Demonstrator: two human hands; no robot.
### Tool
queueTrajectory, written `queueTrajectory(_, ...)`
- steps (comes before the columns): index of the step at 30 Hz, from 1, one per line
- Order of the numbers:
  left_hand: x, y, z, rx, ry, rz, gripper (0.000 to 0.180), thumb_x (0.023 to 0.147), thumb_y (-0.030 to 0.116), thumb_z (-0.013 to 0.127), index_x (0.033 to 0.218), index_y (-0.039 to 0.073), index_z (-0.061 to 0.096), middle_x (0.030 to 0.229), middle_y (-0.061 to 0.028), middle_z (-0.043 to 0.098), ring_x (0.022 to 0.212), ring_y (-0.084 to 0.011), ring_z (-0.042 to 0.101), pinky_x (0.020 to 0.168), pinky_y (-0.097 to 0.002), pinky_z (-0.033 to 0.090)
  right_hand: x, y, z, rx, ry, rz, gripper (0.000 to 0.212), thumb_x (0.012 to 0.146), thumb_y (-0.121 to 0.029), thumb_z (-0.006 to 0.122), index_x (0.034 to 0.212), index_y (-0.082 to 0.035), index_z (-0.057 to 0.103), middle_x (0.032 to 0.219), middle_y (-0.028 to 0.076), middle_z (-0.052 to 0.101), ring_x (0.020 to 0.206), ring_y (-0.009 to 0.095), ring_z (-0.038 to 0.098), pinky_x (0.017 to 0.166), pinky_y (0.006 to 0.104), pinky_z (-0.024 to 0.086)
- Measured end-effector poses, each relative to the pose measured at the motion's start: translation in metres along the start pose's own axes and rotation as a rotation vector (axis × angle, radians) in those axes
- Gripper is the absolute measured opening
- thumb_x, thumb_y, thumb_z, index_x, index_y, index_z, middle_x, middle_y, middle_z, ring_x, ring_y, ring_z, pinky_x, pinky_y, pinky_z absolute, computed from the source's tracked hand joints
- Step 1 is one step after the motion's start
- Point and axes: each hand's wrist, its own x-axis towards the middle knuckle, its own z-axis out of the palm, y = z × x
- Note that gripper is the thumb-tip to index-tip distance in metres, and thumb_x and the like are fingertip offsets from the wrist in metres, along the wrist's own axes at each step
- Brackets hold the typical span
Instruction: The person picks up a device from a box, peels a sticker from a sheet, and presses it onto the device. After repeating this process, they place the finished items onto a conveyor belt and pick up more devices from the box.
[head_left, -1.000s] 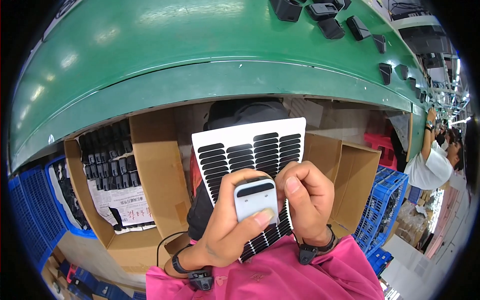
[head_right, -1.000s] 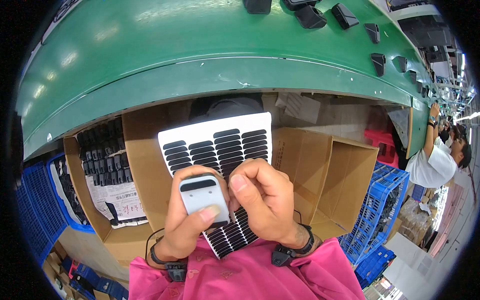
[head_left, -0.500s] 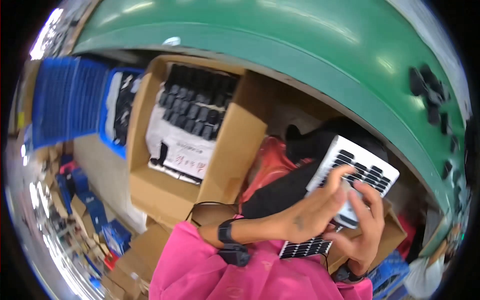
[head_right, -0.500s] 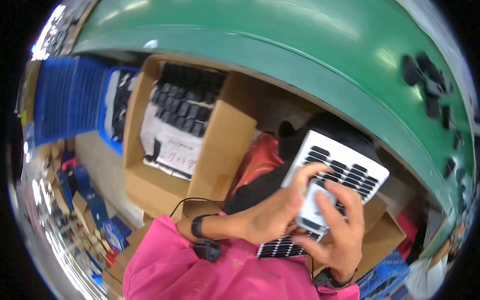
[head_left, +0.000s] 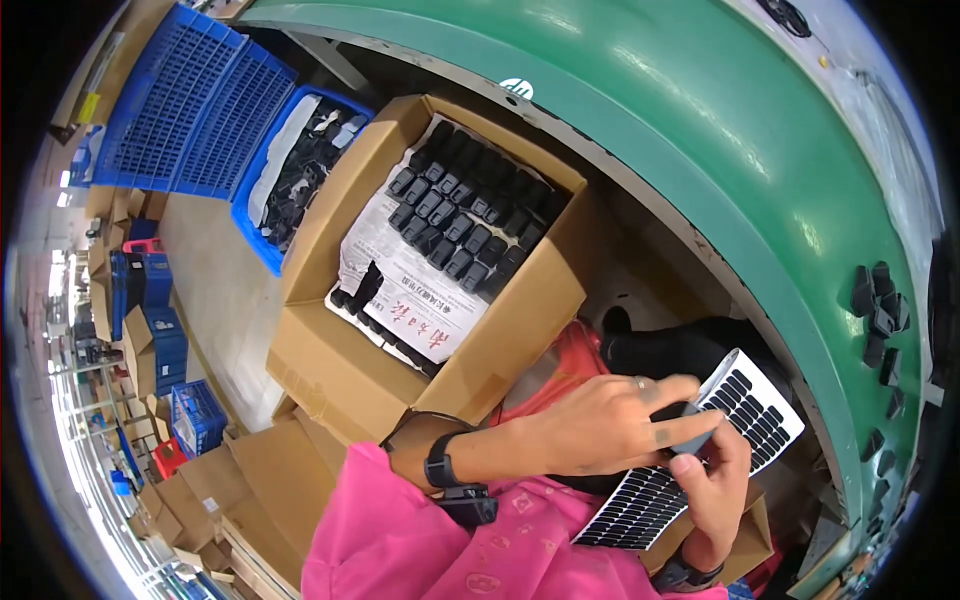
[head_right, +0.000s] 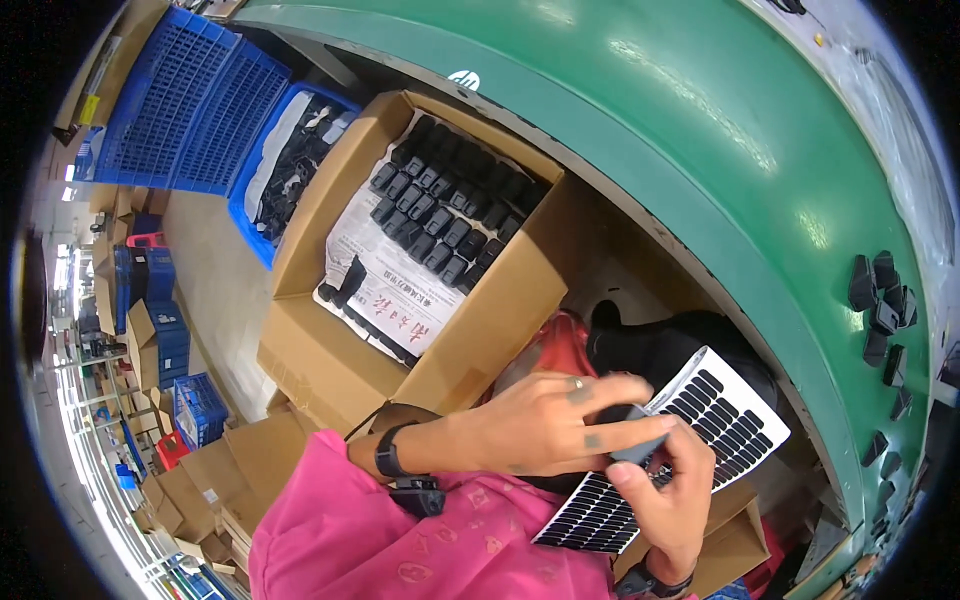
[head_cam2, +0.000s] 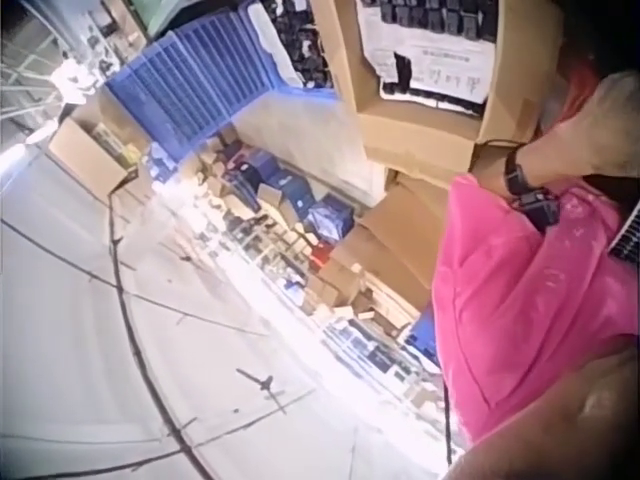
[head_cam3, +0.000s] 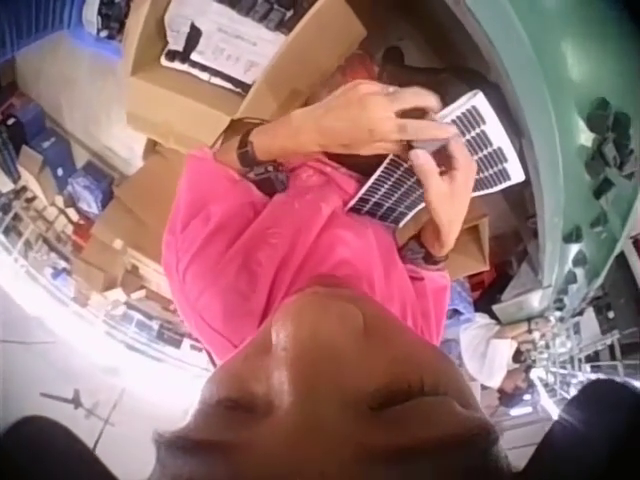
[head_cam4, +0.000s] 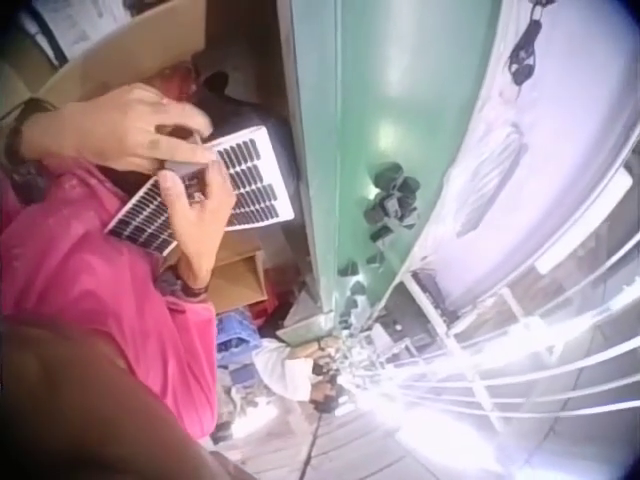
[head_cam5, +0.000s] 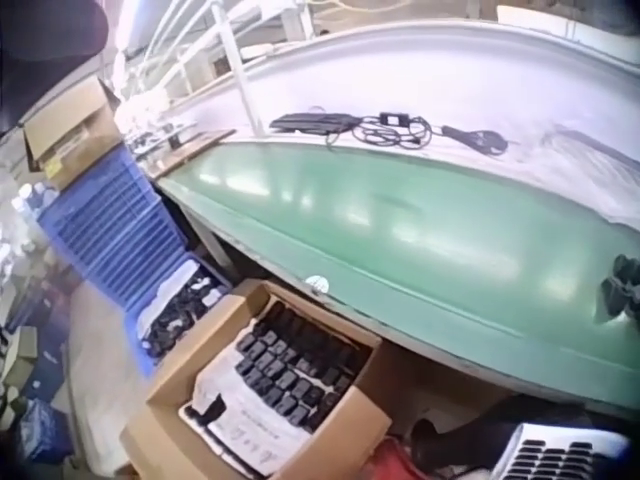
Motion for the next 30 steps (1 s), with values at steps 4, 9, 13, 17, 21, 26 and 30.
queueTrajectory(4, -0.005, -0.014, -0.015, -0.341, 0.065, -0.117, 0.056, 0.076, 0.016, 0.071, 0.128, 0.013, 0.050, 0.095, -0.0129, 0.048, 0.076, -0.0306, 0.061, 0.066, -0.0346, 0.051, 0.006, -0.006, 0.013, 0.006, 0.033, -0.077, 0.049, 0.070, -0.022, 0.074, 0.105, 0.008, 0.056, 0.083, 0.009, 0.061, 0.070, 0.017, 0.056, 0.064, 0.0269, 0.046)
queueTrajectory(9, -0.035, -0.099, -0.043, -0.631, 0.567, -0.499, 0.047, 0.080, 0.011, 0.070, 0.123, 0.008, 0.053, 0.103, -0.0071, 0.058, 0.078, -0.0162, 0.058, 0.066, -0.0278, 0.051, -0.010, 0.020, -0.036, -0.095, 0.677, -0.098, 0.019, 0.088, -0.013, 0.061, 0.102, 0.001, 0.060, 0.082, 0.005, 0.061, 0.065, 0.008, 0.055, 0.058, 0.0180, 0.043)
queueTrajectory(13, -0.118, -0.213, -0.112, -0.507, 1.208, -1.027, 0.041, 0.086, 0.039, 0.067, 0.113, 0.011, 0.056, 0.088, -0.0024, 0.058, 0.054, -0.0071, 0.045, 0.046, -0.0197, 0.036, -0.056, 0.120, -0.159, 0.450, 0.585, -0.045, 0.032, 0.093, -0.033, 0.058, 0.101, -0.003, 0.059, 0.080, 0.002, 0.059, 0.066, 0.007, 0.051, 0.059, 0.0189, 0.040)
queueTrajectory(17, -0.200, -0.329, -0.148, -0.475, 1.529, -1.036, 0.044, 0.082, 0.030, 0.073, 0.111, 0.006, 0.051, 0.085, -0.0063, 0.056, 0.048, -0.0094, 0.042, 0.041, -0.0236, 0.036, -0.030, 0.136, -0.134, 1.033, 0.883, 0.319, 0.056, 0.091, -0.048, 0.056, 0.113, 0.003, 0.053, 0.102, 0.012, 0.060, 0.092, 0.019, 0.058, 0.082, 0.0302, 0.049)
queueTrajectory(21, -0.242, -0.397, -0.162, -0.086, 1.571, -1.054, 0.042, 0.079, 0.021, 0.075, 0.108, 0.005, 0.050, 0.085, -0.0090, 0.058, 0.063, -0.0175, 0.058, 0.044, -0.0264, 0.044, 0.004, 0.154, -0.160, 0.829, 0.912, 0.014, 0.062, 0.087, -0.051, 0.060, 0.109, 0.006, 0.054, 0.102, 0.016, 0.060, 0.090, 0.022, 0.058, 0.085, 0.0334, 0.049)
queueTrajectory(26, -0.268, -0.436, -0.183, 0.467, 1.278, -1.303, 0.044, 0.068, 0.033, 0.080, 0.090, -0.001, 0.063, 0.092, -0.0214, 0.066, 0.083, -0.0339, 0.064, 0.080, -0.0391, 0.048, 0.026, 0.162, -0.171, 0.802, 1.061, 0.157, 0.054, 0.082, -0.048, 0.065, 0.094, 0.004, 0.061, 0.074, 0.006, 0.058, 0.064, 0.014, 0.055, 0.060, 0.0256, 0.048)
queueTrajectory(30, -0.237, -0.444, -0.173, 0.609, 1.150, -1.289, 0.049, 0.067, 0.037, 0.081, 0.089, -0.003, 0.063, 0.085, -0.0216, 0.066, 0.084, -0.0352, 0.065, 0.077, -0.0394, 0.049, -0.005, 0.171, -0.198, 0.754, 1.001, 0.150, 0.055, 0.083, -0.049, 0.063, 0.092, 0.005, 0.061, 0.072, 0.008, 0.058, 0.060, 0.018, 0.056, 0.058, 0.0277, 0.050)
